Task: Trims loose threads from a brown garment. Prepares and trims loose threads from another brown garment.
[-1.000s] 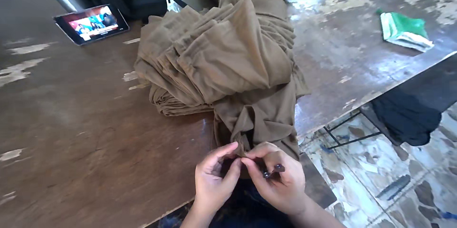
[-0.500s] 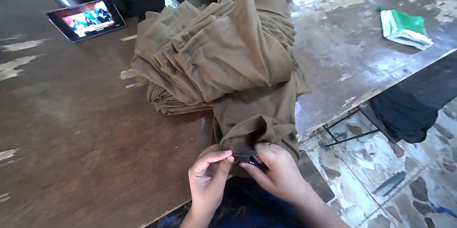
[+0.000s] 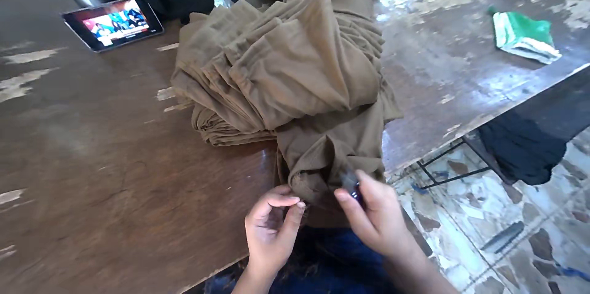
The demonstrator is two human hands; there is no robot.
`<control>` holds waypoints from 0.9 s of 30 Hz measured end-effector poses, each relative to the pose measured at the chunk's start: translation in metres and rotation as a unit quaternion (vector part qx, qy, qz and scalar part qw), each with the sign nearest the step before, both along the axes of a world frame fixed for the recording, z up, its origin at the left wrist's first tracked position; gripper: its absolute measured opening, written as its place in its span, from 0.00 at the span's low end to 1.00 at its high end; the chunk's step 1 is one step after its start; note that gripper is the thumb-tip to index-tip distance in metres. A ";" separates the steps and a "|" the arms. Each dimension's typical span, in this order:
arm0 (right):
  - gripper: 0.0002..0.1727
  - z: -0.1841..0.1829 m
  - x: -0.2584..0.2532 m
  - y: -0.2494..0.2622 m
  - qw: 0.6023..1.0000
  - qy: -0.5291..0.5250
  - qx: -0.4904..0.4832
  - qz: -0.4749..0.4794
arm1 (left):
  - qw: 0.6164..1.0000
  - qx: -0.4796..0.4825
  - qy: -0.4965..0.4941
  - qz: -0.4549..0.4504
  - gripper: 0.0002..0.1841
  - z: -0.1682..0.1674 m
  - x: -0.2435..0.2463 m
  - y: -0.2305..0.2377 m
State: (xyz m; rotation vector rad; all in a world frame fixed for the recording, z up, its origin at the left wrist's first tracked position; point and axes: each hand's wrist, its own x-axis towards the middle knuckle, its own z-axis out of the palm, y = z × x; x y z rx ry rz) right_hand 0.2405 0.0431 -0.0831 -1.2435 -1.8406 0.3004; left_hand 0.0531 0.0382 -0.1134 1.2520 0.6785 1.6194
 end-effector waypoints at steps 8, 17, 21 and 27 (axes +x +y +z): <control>0.15 -0.013 0.015 0.047 0.998 0.054 0.014 -0.008 | 0.997 -0.026 0.033 0.065 0.10 0.007 0.001 0.000; 0.11 -0.013 0.047 0.011 0.987 -0.034 -0.106 0.114 | 0.927 0.077 0.367 0.030 0.03 0.008 -0.044 0.004; 0.33 -0.021 0.028 0.005 0.973 -0.203 -0.060 0.088 | 0.935 0.028 0.349 0.052 0.02 0.010 -0.039 0.002; 0.35 -0.021 0.018 0.006 0.953 -0.295 -0.020 0.069 | 0.952 0.027 0.301 0.057 0.02 0.010 -0.033 0.000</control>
